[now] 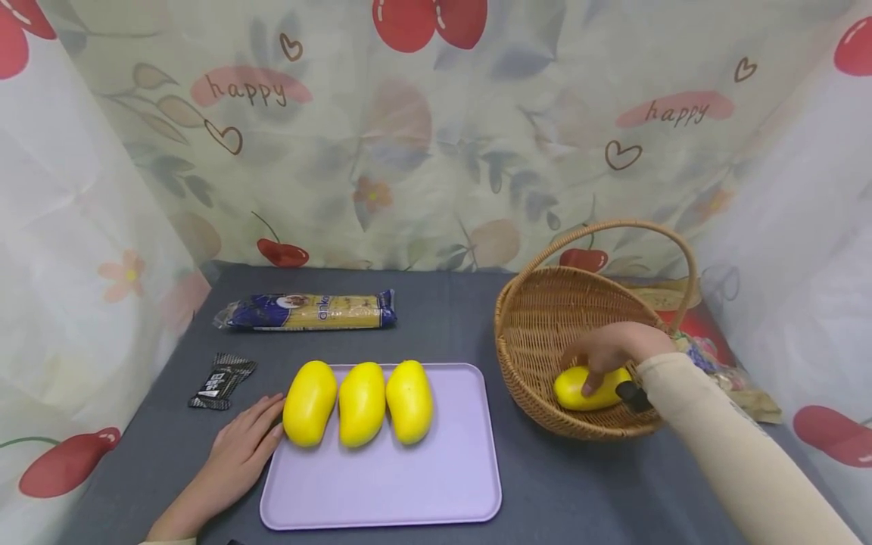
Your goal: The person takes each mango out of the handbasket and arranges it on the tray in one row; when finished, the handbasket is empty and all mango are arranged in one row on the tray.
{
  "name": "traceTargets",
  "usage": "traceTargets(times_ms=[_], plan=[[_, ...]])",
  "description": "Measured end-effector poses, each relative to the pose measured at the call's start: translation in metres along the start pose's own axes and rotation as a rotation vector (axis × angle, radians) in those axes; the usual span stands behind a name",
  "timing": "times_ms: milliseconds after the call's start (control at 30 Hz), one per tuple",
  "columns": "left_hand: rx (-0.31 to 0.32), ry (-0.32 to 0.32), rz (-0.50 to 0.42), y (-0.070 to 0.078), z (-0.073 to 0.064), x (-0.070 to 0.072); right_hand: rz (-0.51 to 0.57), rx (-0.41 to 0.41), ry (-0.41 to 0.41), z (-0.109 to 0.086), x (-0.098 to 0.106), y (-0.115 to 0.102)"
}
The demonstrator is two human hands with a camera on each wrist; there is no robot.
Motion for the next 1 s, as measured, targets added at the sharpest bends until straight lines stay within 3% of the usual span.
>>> traceTargets(times_ms=[133,333,467,700,867,1000], plan=[[0.001,0.001,-0.001,-0.001,0.0,-0.001,0.042,-0.011,0.01,-0.001,0.004,0.003],[0.004,0.002,0.002,-0.003,0.0,-0.002,0.182,-0.096,0.083,0.007,0.007,0.009],[0.008,-0.003,0.004,-0.003,0.0,-0.002,0.165,-0.125,0.131,0.011,0.007,0.009],[0.007,-0.004,-0.003,-0.002,0.0,-0.002,0.181,-0.137,0.139,0.012,0.003,0.01],[-0.004,0.002,-0.009,-0.002,0.0,-0.001,0.176,-0.09,0.145,0.009,0.001,0.007],[-0.014,0.01,-0.005,-0.002,0.0,-0.001,0.114,-0.049,0.19,0.008,0.002,0.004]])
Point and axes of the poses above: each hand's wrist, its own z-axis towards the middle knuckle, its own x-axis out of the back of the hand, y = z × x, the point moved 7 cm from there along z, towards the middle knuckle, and after that the axes turned 6 degrees about -z, right-handed, at the moved point
